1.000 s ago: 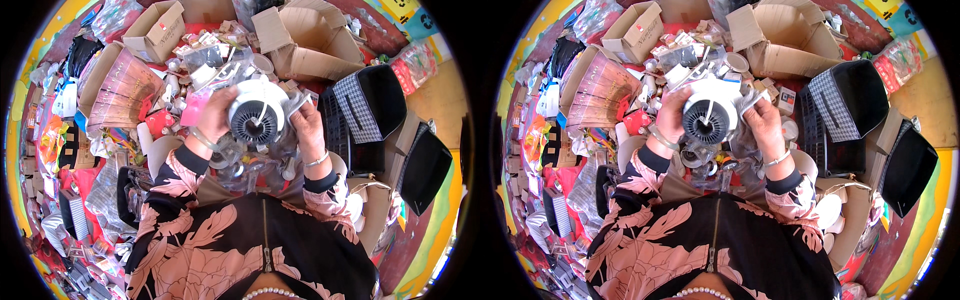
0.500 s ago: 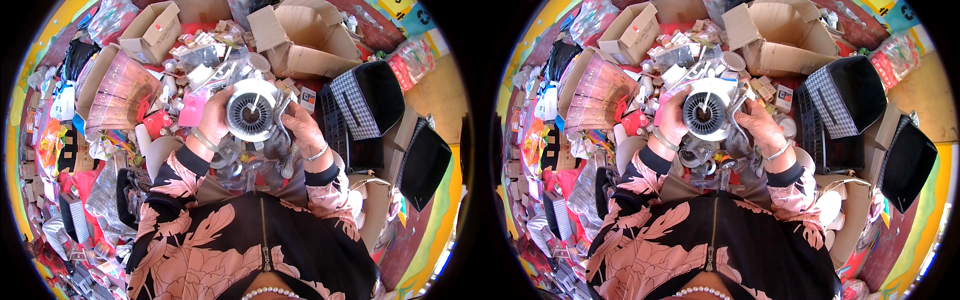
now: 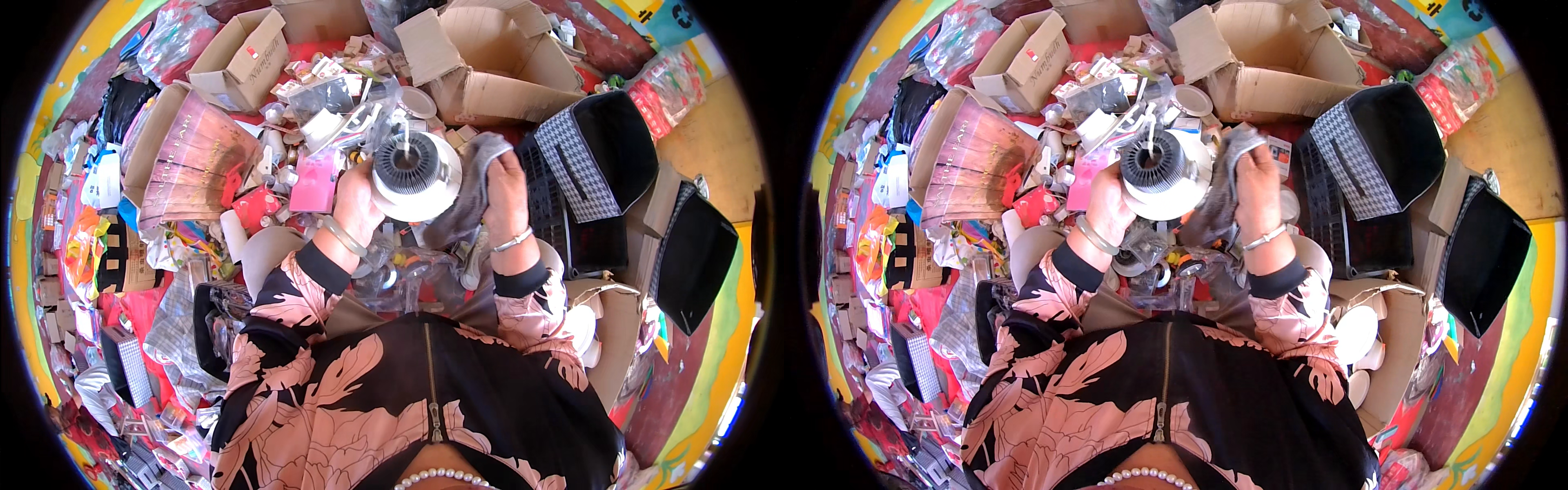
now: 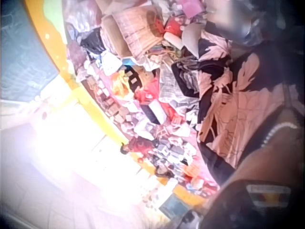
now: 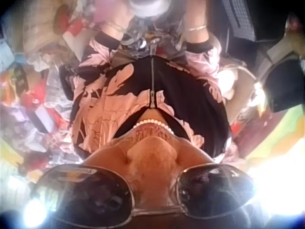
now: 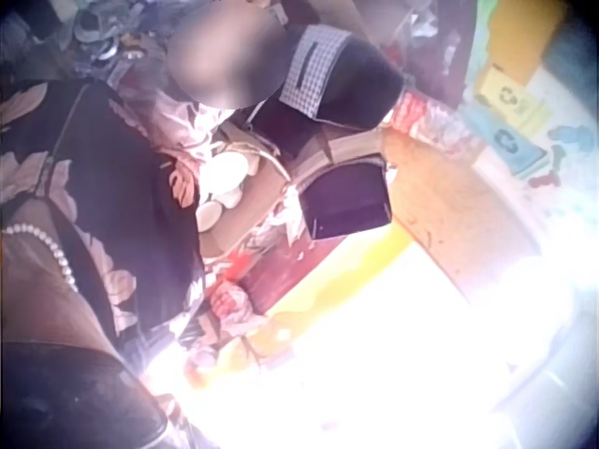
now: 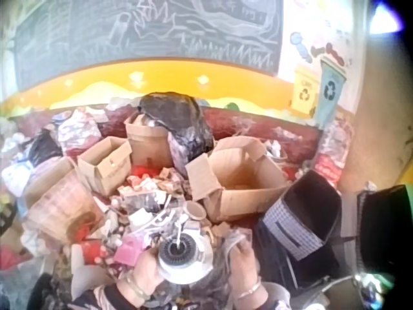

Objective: The person sits on the floor and wipes a small white fan with a grey cloth, cleaning the grill and body. They then wipe a white plate and place it into a cardboard box filled with other white plates. Finally, they pick up a white bowl and wipe it with the cloth.

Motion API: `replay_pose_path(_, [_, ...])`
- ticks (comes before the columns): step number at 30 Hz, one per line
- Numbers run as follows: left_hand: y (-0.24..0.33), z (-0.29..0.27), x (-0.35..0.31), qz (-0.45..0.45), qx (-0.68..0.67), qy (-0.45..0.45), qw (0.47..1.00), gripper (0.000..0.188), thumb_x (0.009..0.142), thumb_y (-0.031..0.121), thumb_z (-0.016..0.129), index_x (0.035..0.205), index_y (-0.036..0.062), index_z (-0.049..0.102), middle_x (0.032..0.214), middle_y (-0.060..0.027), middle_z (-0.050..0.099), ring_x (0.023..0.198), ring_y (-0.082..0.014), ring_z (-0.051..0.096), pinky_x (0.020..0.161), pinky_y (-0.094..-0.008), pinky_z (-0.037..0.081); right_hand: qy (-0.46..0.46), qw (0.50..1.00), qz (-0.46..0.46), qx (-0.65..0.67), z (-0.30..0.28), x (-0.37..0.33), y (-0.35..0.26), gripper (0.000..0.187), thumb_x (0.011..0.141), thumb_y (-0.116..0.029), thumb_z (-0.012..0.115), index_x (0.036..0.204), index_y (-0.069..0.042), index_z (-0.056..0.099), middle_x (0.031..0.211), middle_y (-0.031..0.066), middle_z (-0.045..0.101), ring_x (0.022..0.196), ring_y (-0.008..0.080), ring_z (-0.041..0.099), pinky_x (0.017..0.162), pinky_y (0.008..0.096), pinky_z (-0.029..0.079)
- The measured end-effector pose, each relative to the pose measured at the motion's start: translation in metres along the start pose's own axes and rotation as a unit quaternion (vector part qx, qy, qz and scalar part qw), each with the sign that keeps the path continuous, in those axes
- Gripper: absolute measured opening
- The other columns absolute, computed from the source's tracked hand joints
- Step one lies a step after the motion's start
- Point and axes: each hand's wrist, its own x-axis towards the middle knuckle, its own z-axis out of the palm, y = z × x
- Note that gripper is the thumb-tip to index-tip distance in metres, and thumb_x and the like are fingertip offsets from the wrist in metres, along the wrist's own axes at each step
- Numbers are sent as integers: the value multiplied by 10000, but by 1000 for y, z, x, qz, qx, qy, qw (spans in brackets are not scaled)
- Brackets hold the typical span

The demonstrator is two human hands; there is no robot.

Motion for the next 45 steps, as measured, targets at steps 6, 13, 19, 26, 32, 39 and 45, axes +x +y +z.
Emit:
replay_pose_path(6, [11,-5,5,76,8,-2,997,336,941,165,271,1094,-58,471,1050,-167,568,935,-245,582,847,-357,467,-157,986,63,3,-9,-15,-26,273,865,-72,487,1121,5,542,1036,72,609,915,146,588,801,256,468])
replay_pose_path(13, [13,25,-12,118,24,0,993,342,932,200,324,1115,-49,469,1071,-151,559,978,-225,553,886,-345,425,-216,956,83,178,5,-24,-31,280,866,-120,528,1122,-6,537,1026,72,607,891,151,595,797,274,480])
replay_pose_path(19, [12,11,-8,106,-25,-49,993,335,935,187,341,1133,-55,462,1066,-148,562,960,-241,566,881,-364,447,-165,973,144,71,6,-17,-42,326,800,38,370,1047,13,582,923,114,630,786,181,621,720,289,506])
replay_pose_path(26, [9,-1,1,83,-49,-72,993,323,942,192,313,1110,-33,472,1054,-146,564,967,-242,565,875,-366,453,-133,974,144,115,11,-21,-45,249,820,-79,420,994,8,575,912,101,609,825,208,588,731,336,487])
replay_pose_path(32, [10,5,-7,85,-44,-56,994,329,946,203,314,1104,-36,475,1049,-148,564,965,-241,565,876,-366,453,-124,972,157,119,11,-28,-42,234,830,-149,531,1024,-26,577,940,51,607,858,147,566,779,276,446])
replay_pose_path(39, [10,14,-20,107,-42,-26,993,334,923,155,291,1116,-44,479,1062,-165,564,976,-268,560,891,-395,446,-99,993,-25,54,19,-41,-41,165,788,35,580,943,-19,600,889,37,623,790,110,583,713,236,474])
replay_pose_path(45, [10,22,-31,125,-38,-25,991,340,927,180,300,1125,-34,475,1080,-155,559,994,-262,548,908,-390,423,-72,992,-101,30,42,-63,-27,186,770,74,581,924,-25,614,877,9,610,764,77,547,716,190,429])
